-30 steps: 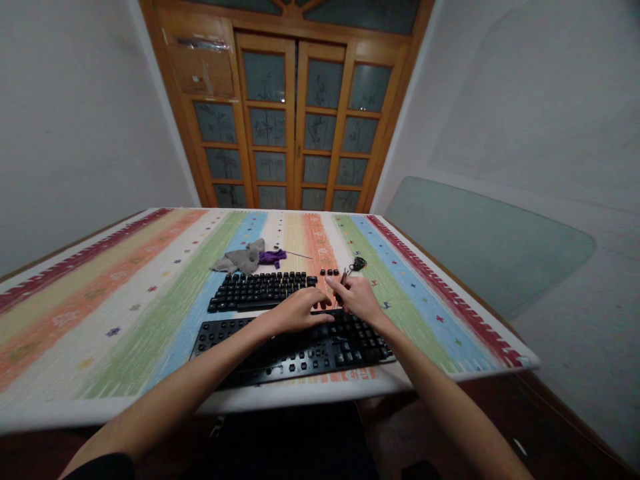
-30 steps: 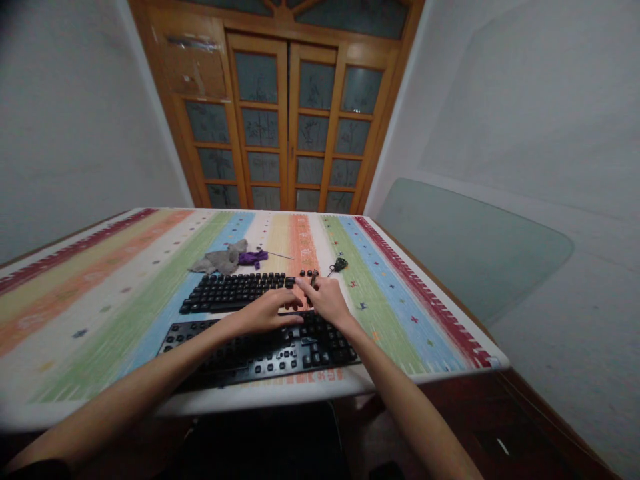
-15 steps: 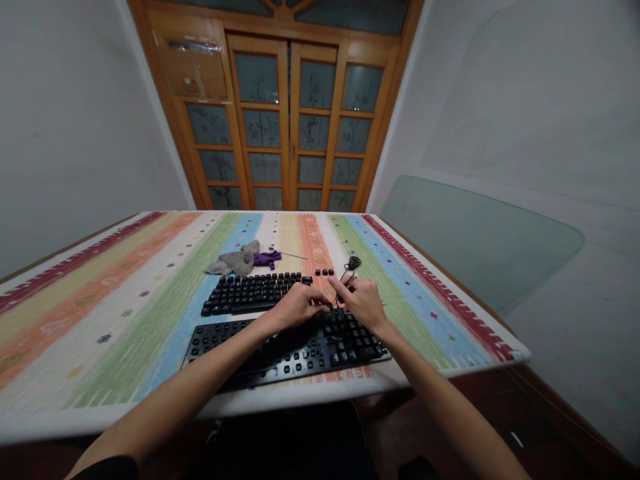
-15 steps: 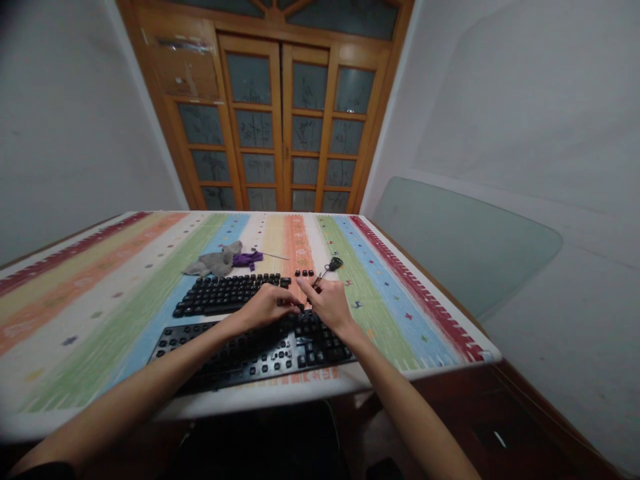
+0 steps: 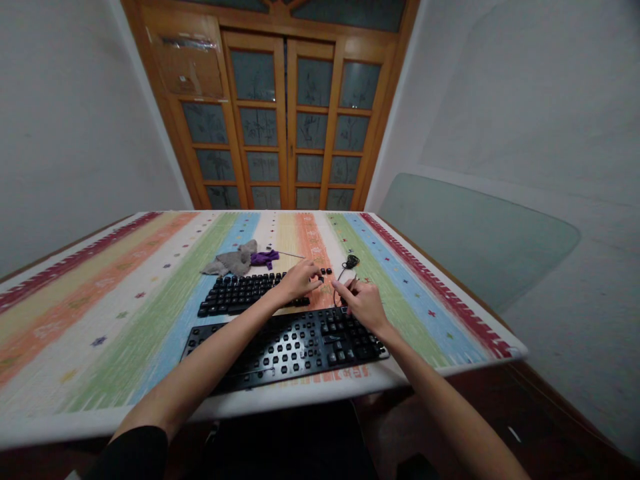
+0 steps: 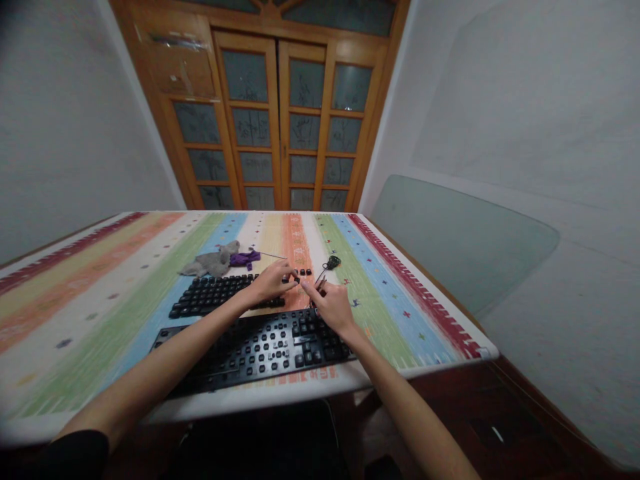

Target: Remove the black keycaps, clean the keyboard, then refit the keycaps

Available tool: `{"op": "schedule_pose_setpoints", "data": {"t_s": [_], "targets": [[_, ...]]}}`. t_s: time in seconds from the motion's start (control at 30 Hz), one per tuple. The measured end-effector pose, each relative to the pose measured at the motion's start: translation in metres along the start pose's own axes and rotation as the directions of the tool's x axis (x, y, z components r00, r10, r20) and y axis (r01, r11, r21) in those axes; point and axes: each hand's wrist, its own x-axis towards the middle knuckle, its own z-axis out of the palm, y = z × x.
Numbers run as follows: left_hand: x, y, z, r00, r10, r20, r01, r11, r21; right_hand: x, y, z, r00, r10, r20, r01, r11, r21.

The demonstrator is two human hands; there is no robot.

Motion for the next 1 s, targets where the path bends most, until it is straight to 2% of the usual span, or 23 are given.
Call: {"op": "schedule_pose_setpoints", "data": {"t_s": [0.1, 0.2, 0.43, 0.63, 0.8, 1.0], "targets": [[0.010, -0.004, 0.009, 0.997, -0.027, 0.073, 0.015, 0.987, 0.159, -0.007, 0.003, 0.001, 1.000, -0.008, 0.012, 0.007, 1.000, 0.016], [0.017, -0.006, 0.016, 0.992, -0.058, 0.107, 0.032, 0.971, 0.236, -0.010, 0.005, 0.000, 0.999, -0.034, -0.015, 0.034, 0.999, 0.006], [0.022, -0.011, 0.026, 0.986, -0.092, 0.136, 0.053, 0.962, 0.268, -0.015, 0.010, -0.004, 0.999, 0.013, -0.046, -0.012, 1.000, 0.015], [0.020, -0.014, 0.025, 0.985, -0.105, 0.139, 0.065, 0.961, 0.268, -0.023, 0.010, 0.006, 0.999, 0.040, -0.036, -0.038, 0.997, 0.066], [0.019, -0.017, 0.028, 0.986, -0.110, 0.125, 0.075, 0.964, 0.257, -0.027, 0.005, 0.015, 0.997, 0.003, -0.077, -0.001, 0.999, 0.033], [0.019, -0.019, 0.032, 0.988, -0.103, 0.114, 0.071, 0.965, 0.251, -0.029, 0.000, 0.020, 0.989, -0.096, -0.109, 0.090, 0.994, -0.056]]}}
